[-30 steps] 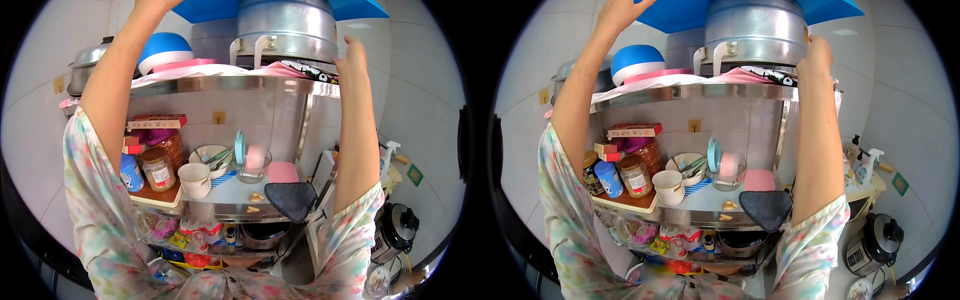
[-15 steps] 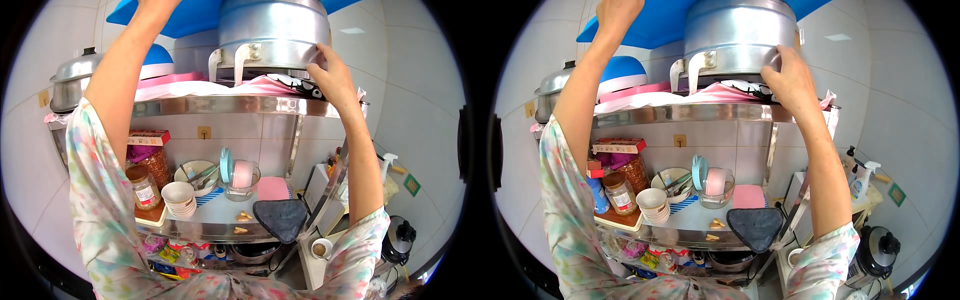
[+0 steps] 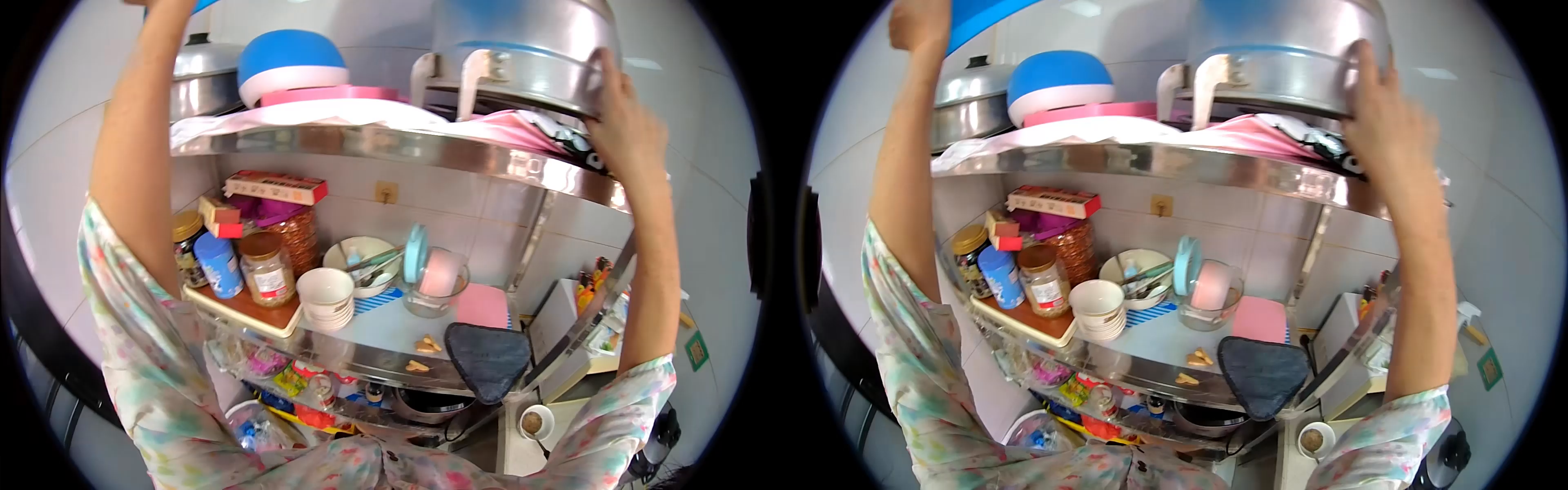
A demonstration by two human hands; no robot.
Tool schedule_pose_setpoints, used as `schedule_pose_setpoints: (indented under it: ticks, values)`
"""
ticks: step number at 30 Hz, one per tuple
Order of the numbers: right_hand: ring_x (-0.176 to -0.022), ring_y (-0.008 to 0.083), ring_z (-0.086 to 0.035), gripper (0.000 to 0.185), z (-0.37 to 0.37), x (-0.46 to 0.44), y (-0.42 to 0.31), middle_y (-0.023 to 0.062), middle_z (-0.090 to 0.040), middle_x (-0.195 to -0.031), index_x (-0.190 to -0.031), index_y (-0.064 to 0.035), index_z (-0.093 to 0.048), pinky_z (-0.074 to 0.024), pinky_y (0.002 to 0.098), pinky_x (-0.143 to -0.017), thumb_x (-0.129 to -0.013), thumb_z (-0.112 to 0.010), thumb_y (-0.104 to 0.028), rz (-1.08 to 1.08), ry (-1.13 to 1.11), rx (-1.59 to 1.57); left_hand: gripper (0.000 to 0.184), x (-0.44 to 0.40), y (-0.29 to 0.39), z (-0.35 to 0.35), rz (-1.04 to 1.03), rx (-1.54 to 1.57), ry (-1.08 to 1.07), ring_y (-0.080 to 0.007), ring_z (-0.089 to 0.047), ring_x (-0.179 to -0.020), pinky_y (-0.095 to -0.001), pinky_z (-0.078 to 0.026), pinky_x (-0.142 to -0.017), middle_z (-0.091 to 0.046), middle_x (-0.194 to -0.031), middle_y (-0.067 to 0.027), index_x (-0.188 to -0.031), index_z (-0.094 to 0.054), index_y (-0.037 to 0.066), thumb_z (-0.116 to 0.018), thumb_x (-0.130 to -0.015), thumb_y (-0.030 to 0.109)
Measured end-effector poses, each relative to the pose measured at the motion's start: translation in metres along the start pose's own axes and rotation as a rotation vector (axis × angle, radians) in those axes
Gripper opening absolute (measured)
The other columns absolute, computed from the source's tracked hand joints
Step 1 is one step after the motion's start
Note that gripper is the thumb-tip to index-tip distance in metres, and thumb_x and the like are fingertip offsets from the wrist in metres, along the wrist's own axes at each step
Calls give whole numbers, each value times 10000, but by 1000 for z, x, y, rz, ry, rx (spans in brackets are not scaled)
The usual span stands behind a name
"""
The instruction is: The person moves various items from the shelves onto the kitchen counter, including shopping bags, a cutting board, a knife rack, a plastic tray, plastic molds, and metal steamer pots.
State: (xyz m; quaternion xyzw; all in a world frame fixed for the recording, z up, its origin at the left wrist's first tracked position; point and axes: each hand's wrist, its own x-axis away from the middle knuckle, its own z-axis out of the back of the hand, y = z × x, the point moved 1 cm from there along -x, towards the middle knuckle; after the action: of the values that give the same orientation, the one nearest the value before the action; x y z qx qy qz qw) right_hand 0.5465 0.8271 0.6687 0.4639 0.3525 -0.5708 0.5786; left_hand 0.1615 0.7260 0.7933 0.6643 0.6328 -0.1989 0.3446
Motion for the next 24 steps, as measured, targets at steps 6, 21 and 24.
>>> schedule_pose_setpoints:
  ticks: [6,21,24]
  values:
    - [-946,329,-598,767,-30,9,25,214,-609,-1050,-1329,-160,-448,-451,392,-814,-653,-718,-403,-31,132,-600,307,-61,-105,87,-109,219,33,-230,-604,-806,-329,-486,-684,-616,-952,-177,-919,-586,-80,-603,-858,220]
    - [-1126,181,-530,384,88,103,-234,86,-543,-1259,-1245,-71,-530,-421,298,-925,-865,-564,-119,475,333,-1853,347,36,-113,452,634,119,308,-187,-556,-978,-319,-466,-850,-562,-1133,-113,-1174,-497,-68,-525,-925,172]
    - [-1205,351,-444,564,148,161,-281,175,-485,-1287,-1200,-42,-534,-365,430,-983,-647,-646,-32,980,451,-1800,323,44,-105,507,636,45,476,-179,-559,-933,-313,-471,-821,-577,-1081,-111,-1136,-523,-70,-522,-928,177]
